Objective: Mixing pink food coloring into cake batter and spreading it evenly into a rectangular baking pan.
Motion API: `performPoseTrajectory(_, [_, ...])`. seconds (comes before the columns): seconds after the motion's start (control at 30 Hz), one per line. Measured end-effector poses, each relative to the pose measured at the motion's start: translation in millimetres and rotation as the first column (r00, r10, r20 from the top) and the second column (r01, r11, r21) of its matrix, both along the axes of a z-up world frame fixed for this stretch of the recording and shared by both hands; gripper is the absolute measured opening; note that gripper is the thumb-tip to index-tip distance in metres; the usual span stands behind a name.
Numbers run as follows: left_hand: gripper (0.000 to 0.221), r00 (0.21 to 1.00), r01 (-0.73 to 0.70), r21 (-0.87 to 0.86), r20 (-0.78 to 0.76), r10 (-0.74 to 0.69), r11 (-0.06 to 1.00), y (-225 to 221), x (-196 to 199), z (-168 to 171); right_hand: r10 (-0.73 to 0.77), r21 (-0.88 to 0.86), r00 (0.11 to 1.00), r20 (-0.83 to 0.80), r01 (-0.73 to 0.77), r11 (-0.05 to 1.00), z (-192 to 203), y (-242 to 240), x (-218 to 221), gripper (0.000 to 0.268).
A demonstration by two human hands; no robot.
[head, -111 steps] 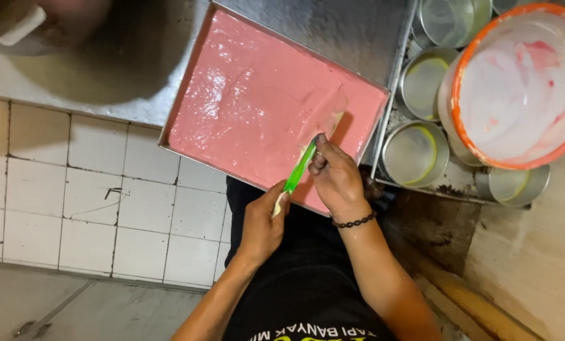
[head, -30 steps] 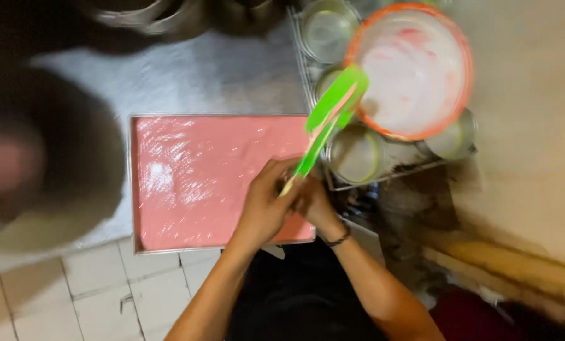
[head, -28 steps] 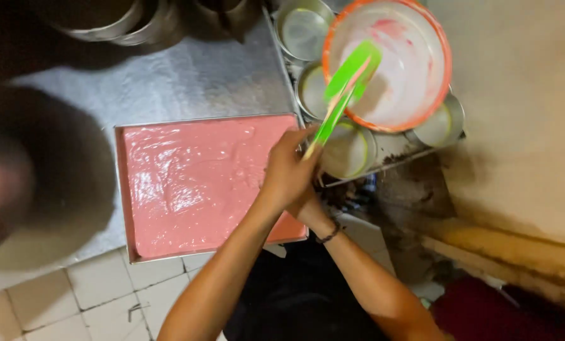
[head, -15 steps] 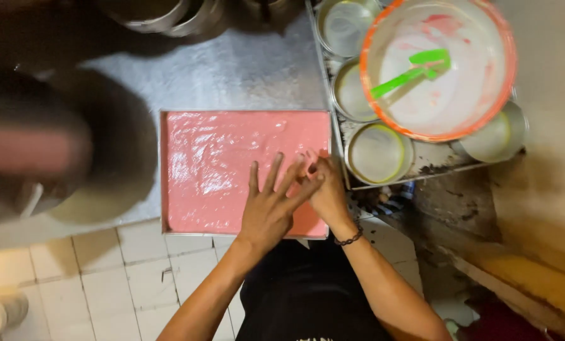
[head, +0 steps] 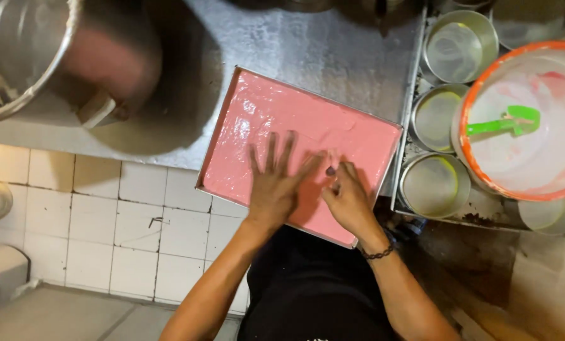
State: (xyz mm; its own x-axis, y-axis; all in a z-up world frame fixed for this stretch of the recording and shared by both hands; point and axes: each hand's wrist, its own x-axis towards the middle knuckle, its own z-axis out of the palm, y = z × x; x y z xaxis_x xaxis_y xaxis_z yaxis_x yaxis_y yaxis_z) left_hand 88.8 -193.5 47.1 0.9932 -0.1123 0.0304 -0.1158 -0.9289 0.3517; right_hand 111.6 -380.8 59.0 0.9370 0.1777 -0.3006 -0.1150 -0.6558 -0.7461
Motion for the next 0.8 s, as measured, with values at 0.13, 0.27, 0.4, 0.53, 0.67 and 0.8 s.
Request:
performPoseTrajectory(0.13, [0.080, 0.994, 0.089, -0.122, 0.067, -0.081, 0.989, -15.7, 4.4, -18.4, 0.222, 0.076, 0.972, -0.079, -0.216, 0.973, 4.9, 0.5, 0.5, 0.063])
performPoseTrajectory(0.27, [0.079, 0.997, 0.067, 0.002, -0.033, -0.067, 0.998, -1.6, 0.9, -37.7, 0.207, 0.169, 0.978, 0.010, -0.206, 0.964, 80.9, 17.5, 1.3, 0.076])
performPoseTrajectory(0.4, [0.096, 0.997, -0.041, -0.092, -0.069, 0.035, 0.995, -14.7, -2.2, -22.7, -0.016, 0.119, 1.000, -0.016, 0.018, 0.993, 63.2, 13.3, -2.4, 0.047])
performPoseTrajectory(0.53, [0.086, 0.994, -0.092, -0.179, -0.078, 0.079, 0.980, -36.5, -8.9, 4.2, -0.359, 0.291, 0.761, -0.541, 0.569, 0.769, 49.3, 38.4, -9.2, 0.021])
performPoseTrajectory(0.67, [0.082, 0.989, -0.102, -0.246, -0.128, 0.072, 0.964, -51.5, -24.7, 6.4, -0.445, 0.358, 0.560, -0.699, 0.813, 0.460, 65.7, 52.5, 10.3, 0.014])
performPoseTrajectory(0.8, [0.091, 0.986, -0.121, -0.221, -0.139, 0.091, 0.968, -51.9, -34.2, 4.0, -0.431, 0.348, 0.571, -0.699, 0.798, 0.493, 52.1, 46.8, 14.9, 0.020])
